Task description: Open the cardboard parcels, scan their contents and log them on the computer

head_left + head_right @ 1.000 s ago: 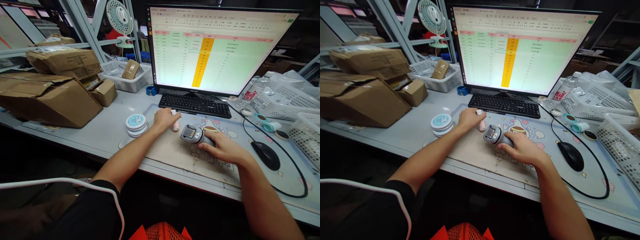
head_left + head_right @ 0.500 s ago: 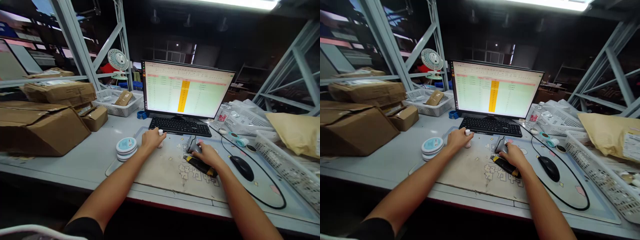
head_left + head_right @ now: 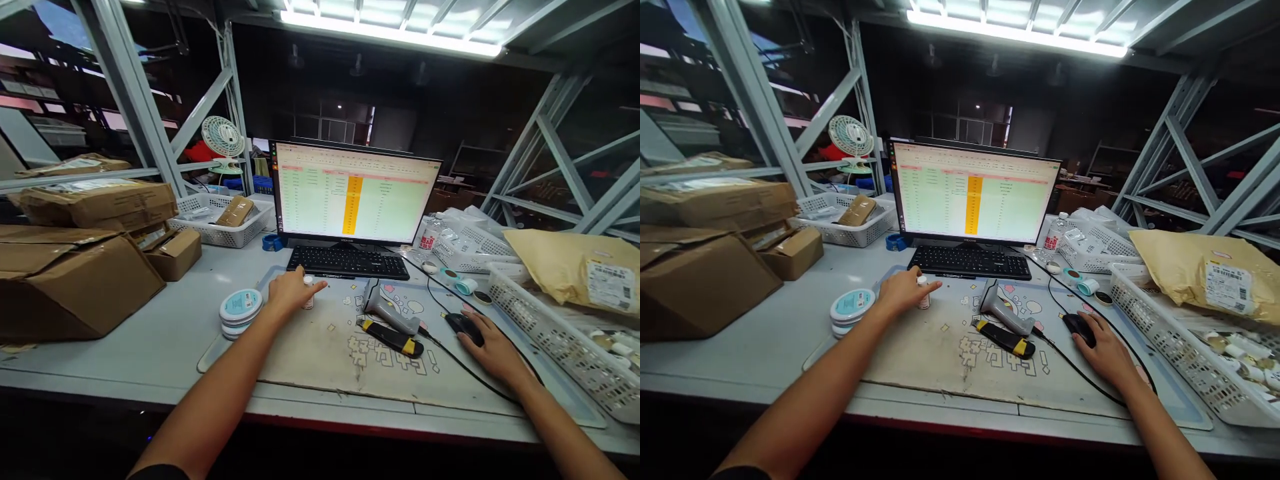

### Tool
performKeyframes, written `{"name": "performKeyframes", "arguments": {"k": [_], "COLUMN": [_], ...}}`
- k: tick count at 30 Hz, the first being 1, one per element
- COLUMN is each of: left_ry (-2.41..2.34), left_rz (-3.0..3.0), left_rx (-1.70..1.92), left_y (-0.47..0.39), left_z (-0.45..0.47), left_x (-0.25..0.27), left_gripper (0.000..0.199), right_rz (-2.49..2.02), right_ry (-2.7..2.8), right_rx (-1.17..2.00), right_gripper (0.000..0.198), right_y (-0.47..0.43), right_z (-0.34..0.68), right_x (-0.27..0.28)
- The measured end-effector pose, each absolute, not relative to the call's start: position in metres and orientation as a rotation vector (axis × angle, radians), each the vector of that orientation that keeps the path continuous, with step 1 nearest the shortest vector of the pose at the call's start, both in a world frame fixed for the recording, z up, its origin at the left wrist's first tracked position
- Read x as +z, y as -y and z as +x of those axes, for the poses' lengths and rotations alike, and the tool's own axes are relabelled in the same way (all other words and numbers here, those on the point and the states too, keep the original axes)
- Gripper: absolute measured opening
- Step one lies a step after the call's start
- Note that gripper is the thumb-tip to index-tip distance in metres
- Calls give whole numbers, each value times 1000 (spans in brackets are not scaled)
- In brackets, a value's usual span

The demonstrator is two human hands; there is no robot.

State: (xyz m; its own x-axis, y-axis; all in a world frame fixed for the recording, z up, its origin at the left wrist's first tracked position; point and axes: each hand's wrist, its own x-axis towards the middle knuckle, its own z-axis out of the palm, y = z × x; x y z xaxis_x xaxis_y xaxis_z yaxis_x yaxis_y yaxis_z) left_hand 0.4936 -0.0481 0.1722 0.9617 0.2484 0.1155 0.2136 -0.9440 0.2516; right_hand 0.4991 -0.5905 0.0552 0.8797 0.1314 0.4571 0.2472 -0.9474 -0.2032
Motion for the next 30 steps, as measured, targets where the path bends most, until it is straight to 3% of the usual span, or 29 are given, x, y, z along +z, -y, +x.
{"name": "performKeyframes", "arguments": {"k": [3, 8, 15, 22, 30], "left_ry": [-230, 128, 440, 568, 597], "left_rz": [2836, 2747, 2769, 2912, 3046], "left_rx": [437, 784, 550, 286, 46], "left_y": [53, 78, 143, 202, 242], "left_z": [492, 496, 553, 632, 670], "left_x": [172, 173, 189, 190, 178], "left_gripper": [77, 48, 29, 31, 51], "right_rz": [-2748, -2745, -2736, -2741, -2729], "right_ry": [292, 217, 202, 193, 186], "right_rx": [-661, -676, -760, -778, -765], "right_gripper": [56, 55, 48, 47, 42], "right_y": [585, 582, 574, 572, 569], "right_z": [500, 502, 499, 497, 493], "right_x": [50, 44, 45, 46, 51]}}
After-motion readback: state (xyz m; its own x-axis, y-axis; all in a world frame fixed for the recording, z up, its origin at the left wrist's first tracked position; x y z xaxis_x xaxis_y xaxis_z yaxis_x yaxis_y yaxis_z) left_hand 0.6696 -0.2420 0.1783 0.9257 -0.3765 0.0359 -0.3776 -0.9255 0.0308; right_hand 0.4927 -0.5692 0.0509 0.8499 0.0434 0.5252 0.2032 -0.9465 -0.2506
